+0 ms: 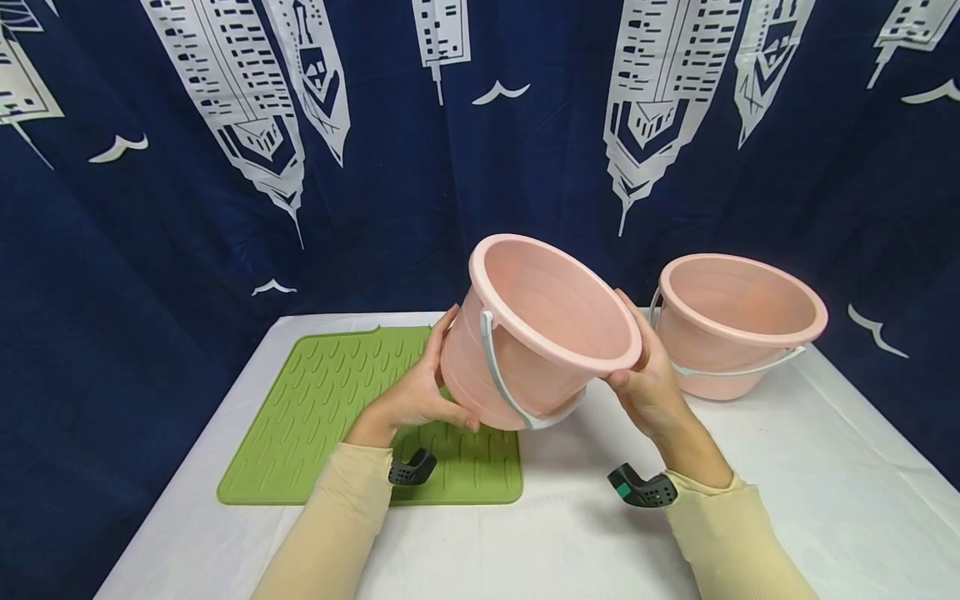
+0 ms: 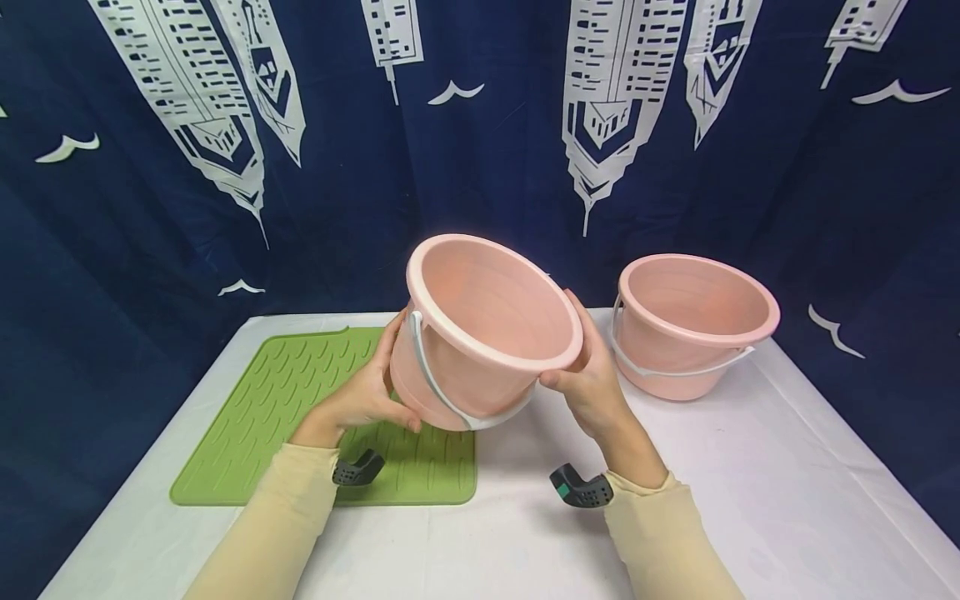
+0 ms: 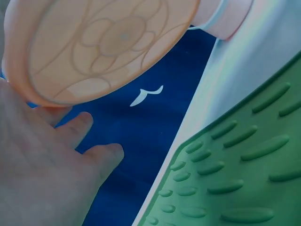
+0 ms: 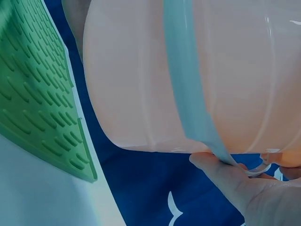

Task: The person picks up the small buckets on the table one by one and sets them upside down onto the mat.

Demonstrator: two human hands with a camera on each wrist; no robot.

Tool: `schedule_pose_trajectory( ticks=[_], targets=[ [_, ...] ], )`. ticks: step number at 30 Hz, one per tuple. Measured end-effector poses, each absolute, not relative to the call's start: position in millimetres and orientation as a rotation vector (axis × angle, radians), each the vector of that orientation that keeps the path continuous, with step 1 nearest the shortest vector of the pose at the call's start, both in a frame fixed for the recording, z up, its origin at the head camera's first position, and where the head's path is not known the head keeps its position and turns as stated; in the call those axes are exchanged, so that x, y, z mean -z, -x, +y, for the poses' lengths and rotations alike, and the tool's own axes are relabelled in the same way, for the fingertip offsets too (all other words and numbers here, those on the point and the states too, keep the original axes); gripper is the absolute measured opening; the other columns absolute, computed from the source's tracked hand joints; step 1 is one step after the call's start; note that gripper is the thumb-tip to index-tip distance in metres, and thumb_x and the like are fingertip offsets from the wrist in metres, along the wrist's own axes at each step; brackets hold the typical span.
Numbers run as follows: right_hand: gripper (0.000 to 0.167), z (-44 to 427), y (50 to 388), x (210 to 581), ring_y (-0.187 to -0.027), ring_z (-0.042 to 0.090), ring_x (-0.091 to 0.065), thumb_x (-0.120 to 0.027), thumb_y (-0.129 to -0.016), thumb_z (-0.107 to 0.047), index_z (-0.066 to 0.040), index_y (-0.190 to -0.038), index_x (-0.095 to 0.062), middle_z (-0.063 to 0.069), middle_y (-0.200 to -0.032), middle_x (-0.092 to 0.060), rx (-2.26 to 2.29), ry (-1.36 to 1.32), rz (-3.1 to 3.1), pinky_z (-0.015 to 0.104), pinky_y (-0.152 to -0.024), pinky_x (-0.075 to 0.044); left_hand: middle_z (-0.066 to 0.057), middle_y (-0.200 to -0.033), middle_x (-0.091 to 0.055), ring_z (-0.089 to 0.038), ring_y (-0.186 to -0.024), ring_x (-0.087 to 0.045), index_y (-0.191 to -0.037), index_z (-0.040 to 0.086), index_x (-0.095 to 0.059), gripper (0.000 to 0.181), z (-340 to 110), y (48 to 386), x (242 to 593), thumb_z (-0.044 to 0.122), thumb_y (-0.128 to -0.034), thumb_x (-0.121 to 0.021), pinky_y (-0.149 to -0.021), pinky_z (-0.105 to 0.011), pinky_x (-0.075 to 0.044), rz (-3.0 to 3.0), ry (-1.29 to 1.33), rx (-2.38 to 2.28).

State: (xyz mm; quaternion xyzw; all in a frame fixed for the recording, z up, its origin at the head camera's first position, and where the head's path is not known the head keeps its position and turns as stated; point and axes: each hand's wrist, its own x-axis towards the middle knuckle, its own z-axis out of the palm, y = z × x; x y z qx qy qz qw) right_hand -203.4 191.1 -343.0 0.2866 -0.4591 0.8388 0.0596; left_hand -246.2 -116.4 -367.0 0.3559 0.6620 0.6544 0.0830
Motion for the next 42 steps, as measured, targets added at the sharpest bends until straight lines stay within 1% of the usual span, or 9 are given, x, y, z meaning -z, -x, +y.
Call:
schedule_pose_trajectory(
  ticks=[5,9,21,24,29,33,35,40,42],
  targets=[
    [0.135,192.0,203.6,343.5,-0.131,0.025,-0.042,-0.097,-0.065,-0.026,-0.001,-0.160,-0.005,0.019,-0.158,-0.020,-2.567,-0.863,-1.382,0.028,-0.099,-0.047,0.000,-0.159,-0.027,-0.025,-0.138,-0.038,-0.161,0.031,-0.009,0.141,-113.5,245.8,367.1,0.035,-0.0544,-0.102,-0.112,-0.045,-0.033,2.042,-1.078,-1.954],
    [0.135,193.2,203.8,344.3,-0.130,0.024,-0.042,-0.098,-0.065,-0.028,-0.003,-0.161,-0.006,0.018,-0.159,-0.020,-2.587,-0.847,-1.390,0.029,-0.098,-0.048,-0.005,-0.155,-0.033,-0.027,-0.135,-0.040,-0.160,0.024,-0.018,0.132,-112.9,247.6,366.2,0.027,-0.0583,-0.101,-0.111,-0.045,-0.035,2.059,-1.159,-1.997],
    [0.131,193.7,206.0,349.5,-0.129,0.022,-0.047,-0.094,-0.068,-0.037,-0.002,-0.160,-0.007,0.011,-0.152,-0.040,-2.642,-0.907,-1.296,0.036,-0.098,-0.049,-0.014,-0.151,-0.035,-0.033,-0.123,-0.045,-0.160,0.019,-0.017,0.132,-105.6,243.7,360.6,0.041,-0.0592,-0.099,-0.097,-0.039,-0.048,1.942,-1.265,-2.158],
    [0.131,195.6,206.2,349.0,-0.131,0.021,-0.046,-0.093,-0.069,-0.039,0.000,-0.160,-0.007,0.014,-0.156,-0.032,-2.608,-0.915,-1.368,0.034,-0.100,-0.048,-0.013,-0.150,-0.034,-0.032,-0.122,-0.046,-0.160,0.018,-0.016,0.131,-105.7,242.6,361.1,0.043,-0.0604,-0.098,-0.095,-0.038,-0.049,1.933,-1.258,-2.178],
    [0.135,199.1,206.2,346.5,-0.141,0.020,-0.033,-0.093,-0.068,-0.043,0.002,-0.159,-0.005,0.021,-0.164,-0.007,-2.484,-0.912,-1.530,0.026,-0.105,-0.042,-0.013,-0.147,-0.036,-0.030,-0.119,-0.045,-0.159,0.016,-0.016,0.129,-106.1,241.5,360.4,0.045,-0.0620,-0.097,-0.092,-0.037,-0.049,1.910,-1.268,-2.242],
    [0.132,204.0,207.6,344.9,-0.149,0.033,-0.017,-0.094,-0.067,-0.038,-0.001,-0.161,-0.007,0.020,-0.165,-0.003,-2.369,-0.881,-1.625,0.024,-0.107,-0.039,-0.011,-0.145,-0.036,-0.028,-0.118,-0.045,-0.158,0.015,-0.015,0.130,-106.8,240.1,359.1,0.051,-0.0623,-0.095,-0.091,-0.036,-0.049,1.926,-1.271,-2.290],
    [0.129,207.5,208.2,343.9,-0.150,0.038,-0.013,-0.095,-0.068,-0.031,-0.005,-0.161,-0.010,0.017,-0.165,-0.006,-2.321,-0.864,-1.668,0.029,-0.111,-0.035,-0.010,-0.147,-0.034,-0.028,-0.120,-0.044,-0.158,0.016,-0.013,0.130,-107.3,239.2,357.8,0.052,-0.0627,-0.094,-0.092,-0.036,-0.048,1.920,-1.265,-2.312],
    [0.126,214.8,208.3,340.7,-0.151,0.037,-0.010,-0.095,-0.068,-0.012,-0.010,-0.162,-0.012,0.014,-0.166,-0.006,-2.240,-0.869,-1.737,0.048,-0.118,-0.017,-0.011,-0.147,-0.033,-0.031,-0.122,-0.042,-0.158,0.019,-0.013,0.128,-111.0,238.6,354.6,0.052,-0.0631,-0.093,-0.091,-0.039,-0.050,1.926,-1.236,-2.346],
    [0.126,216.3,207.6,339.0,-0.151,0.035,-0.012,-0.095,-0.067,-0.010,-0.011,-0.162,-0.013,0.014,-0.166,-0.006,-2.205,-0.888,-1.755,0.048,-0.118,-0.016,-0.011,-0.146,-0.034,-0.032,-0.121,-0.043,-0.157,0.018,-0.014,0.127,-113.0,239.0,352.9,0.053,-0.0634,-0.093,-0.090,-0.041,-0.051,1.958,-1.235,-2.336]
  ],
)
